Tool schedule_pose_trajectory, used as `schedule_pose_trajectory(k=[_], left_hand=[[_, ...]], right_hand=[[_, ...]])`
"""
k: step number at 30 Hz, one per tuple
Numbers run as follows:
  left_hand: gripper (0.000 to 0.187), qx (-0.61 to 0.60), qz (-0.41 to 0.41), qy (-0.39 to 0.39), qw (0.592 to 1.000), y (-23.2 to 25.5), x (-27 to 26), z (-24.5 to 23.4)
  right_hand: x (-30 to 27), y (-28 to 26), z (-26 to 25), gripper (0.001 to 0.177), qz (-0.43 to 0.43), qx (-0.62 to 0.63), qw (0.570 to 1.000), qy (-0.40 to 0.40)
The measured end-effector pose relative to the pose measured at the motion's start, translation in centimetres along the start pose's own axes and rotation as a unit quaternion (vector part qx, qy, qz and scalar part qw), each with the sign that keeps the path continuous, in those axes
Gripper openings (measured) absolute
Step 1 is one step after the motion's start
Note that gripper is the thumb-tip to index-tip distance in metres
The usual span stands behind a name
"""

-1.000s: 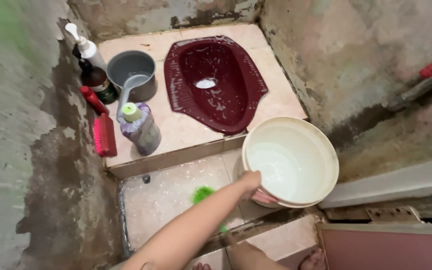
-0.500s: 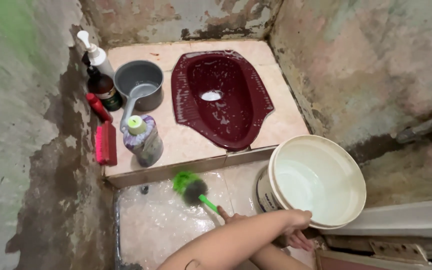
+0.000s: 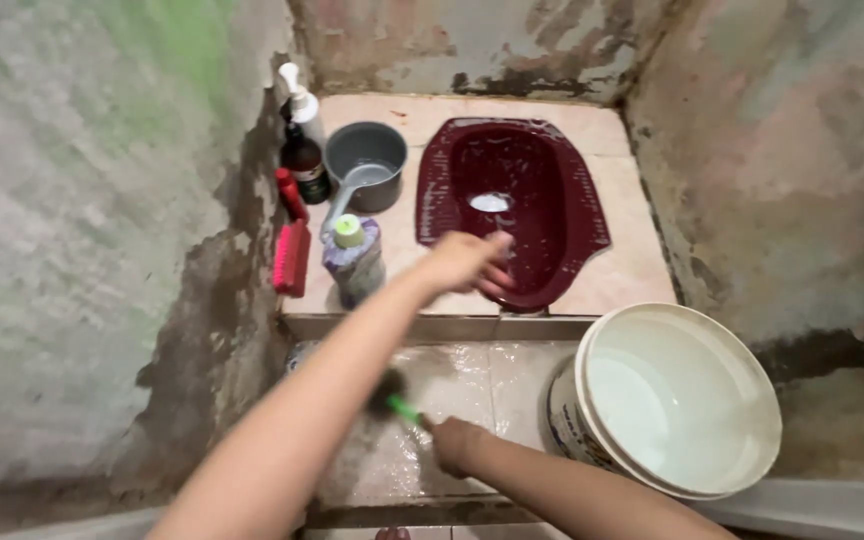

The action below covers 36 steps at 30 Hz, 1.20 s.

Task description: Cleaning a squat toilet and surrounding floor tiles using brushes, a sponge, and liquid cleaner.

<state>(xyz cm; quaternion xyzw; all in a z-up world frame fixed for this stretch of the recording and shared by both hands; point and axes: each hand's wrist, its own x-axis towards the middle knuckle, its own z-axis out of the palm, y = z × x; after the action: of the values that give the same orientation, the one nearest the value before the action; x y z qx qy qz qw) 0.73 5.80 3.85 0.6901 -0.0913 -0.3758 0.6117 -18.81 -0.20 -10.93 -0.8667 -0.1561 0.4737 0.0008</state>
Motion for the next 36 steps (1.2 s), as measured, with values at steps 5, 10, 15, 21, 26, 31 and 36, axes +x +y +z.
schedule_pose_trajectory(k=[5, 10, 15, 21, 26, 31, 36], left_hand=[[0.066, 0.11, -0.048, 0.264, 0.957, -1.1, -5.2, -6.7], [0.067, 0.241, -0.082, 0.384, 0.887, -0.4, -9.9, -6.4], [0.066, 0.289, -0.158, 0.36, 0.873, 2.6, -14.2, -2.8], [0.062, 0.372, -0.171, 0.297, 0.863, 2.9, -15.8, -0.1], [0.065, 0.397, -0.203, 0.256, 0.858, 1.6, -14.3, -1.5], [0.06, 0.415, -0.213, 0.263, 0.844, 2.1, -13.9, -1.3], [0.062, 0.433, -0.195, 0.256, 0.842, 2.3, -14.4, -1.4]], right_hand=[[3.0, -0.7, -0.9, 0.091, -0.056, -0.082, 0.994, 0.04], [8.5, 0.8, 4.3, 0.086, -0.023, -0.04, 0.997, 0.069], [0.5, 3.7, 3.4, 0.074, -0.041, -0.096, 0.994, 0.016], [-0.1, 9.0, 5.8, 0.079, 0.059, -0.027, 0.998, 0.024], [-1.0, 2.9, 9.3, 0.088, -0.065, -0.004, 0.996, 0.066], [-10.2, 6.1, 6.1, 0.097, 0.03, -0.272, 0.956, -0.103], [-4.9, 12.2, 11.6, 0.093, 0.073, -0.162, 0.983, -0.044]])
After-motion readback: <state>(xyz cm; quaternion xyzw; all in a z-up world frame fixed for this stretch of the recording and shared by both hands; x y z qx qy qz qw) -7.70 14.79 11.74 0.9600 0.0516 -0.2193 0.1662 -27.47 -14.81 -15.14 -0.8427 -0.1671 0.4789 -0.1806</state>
